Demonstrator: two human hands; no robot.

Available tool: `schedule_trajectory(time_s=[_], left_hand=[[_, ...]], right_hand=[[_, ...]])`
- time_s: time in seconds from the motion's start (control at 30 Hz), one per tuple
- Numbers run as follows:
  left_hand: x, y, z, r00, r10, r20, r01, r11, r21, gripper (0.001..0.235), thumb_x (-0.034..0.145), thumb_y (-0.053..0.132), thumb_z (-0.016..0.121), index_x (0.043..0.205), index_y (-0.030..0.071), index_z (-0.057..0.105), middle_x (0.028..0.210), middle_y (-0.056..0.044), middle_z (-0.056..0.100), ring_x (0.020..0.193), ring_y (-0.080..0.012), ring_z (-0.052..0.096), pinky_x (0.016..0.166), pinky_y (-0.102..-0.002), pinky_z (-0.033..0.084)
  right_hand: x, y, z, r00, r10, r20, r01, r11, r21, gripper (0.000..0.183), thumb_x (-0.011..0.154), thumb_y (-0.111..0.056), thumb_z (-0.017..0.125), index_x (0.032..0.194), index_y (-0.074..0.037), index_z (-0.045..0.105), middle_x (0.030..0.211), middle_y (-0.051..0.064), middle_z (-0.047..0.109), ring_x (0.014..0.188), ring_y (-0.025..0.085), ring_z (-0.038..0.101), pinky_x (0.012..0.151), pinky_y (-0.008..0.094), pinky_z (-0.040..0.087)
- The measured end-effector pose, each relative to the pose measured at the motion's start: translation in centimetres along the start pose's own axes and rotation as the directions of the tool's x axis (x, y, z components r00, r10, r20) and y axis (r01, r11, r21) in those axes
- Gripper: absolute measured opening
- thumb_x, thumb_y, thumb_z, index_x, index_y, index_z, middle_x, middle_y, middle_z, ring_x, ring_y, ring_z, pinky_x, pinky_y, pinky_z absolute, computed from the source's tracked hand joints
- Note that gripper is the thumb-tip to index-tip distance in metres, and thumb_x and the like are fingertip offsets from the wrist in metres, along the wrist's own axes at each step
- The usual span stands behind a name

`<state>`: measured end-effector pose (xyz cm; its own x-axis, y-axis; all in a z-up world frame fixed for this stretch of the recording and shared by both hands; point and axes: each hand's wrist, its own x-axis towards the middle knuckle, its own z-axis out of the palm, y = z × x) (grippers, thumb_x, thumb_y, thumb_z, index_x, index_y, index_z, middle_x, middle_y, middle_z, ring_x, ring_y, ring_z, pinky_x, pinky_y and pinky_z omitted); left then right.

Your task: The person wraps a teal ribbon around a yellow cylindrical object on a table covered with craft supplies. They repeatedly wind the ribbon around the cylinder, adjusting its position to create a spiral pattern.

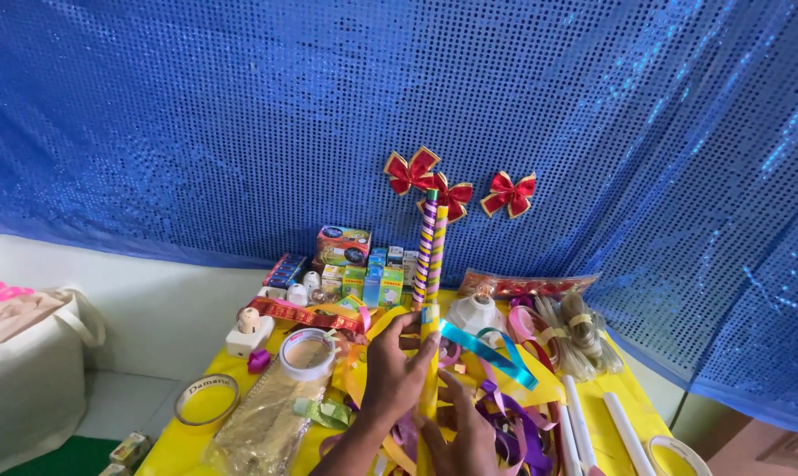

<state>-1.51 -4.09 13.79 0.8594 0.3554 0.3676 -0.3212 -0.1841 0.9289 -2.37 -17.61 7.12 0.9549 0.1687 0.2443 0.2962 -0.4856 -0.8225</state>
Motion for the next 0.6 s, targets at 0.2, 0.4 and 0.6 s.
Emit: schedule_trajectory(time_s=[0.2,0.4,0.6], left_hand=[[-0.6,1.3,-1.0,0.974,-0.186,0.13,0.204,0.968,-0.148,0.048,0.086,0.032,0.072,0.129,0.01,0.067,0.105,-0.01,0.082,0.097,-0.0189,0.079,0.077,-0.032,0.068],[1.2,-4.1,-0.7,0.968,-0.038,0.249,0.141,0.9,-0.413,0.031,0.096,0.03,0.062,0.112,0.005,0.071,0.1,-0.011,0.073,0.097,-0.0241,0.073,0.087,-0.039,0.064],[2.2,-10.1,-0.3,0.932,-0.045,0.359,0.26,0.773,-0.579,0.024,0.1,0.027,0.063,0.095,0.003,0.065,0.087,-0.013,0.068,0.081,-0.0219,0.066,0.073,-0.034,0.056]], right_hand=[[-0.3,0.8,0.6,0.999,0.031,-0.042,-0.029,0.998,0.058,0.059,0.087,-0.021,0.073,0.143,-0.023,0.056,0.111,-0.002,0.082,0.082,0.012,0.084,0.081,0.026,0.067],[-0.6,0.4,0.1,0.999,-0.042,0.005,0.041,0.988,0.152,0.055,0.092,-0.018,0.069,0.146,-0.015,0.057,0.087,-0.001,0.066,0.061,0.012,0.063,0.058,0.027,0.05],[-1.4,1.6,0.4,0.995,-0.025,0.099,-0.006,0.951,0.309,0.058,0.096,-0.016,0.066,0.152,-0.009,0.053,0.071,0.002,0.053,0.063,0.013,0.049,0.06,0.028,0.04]])
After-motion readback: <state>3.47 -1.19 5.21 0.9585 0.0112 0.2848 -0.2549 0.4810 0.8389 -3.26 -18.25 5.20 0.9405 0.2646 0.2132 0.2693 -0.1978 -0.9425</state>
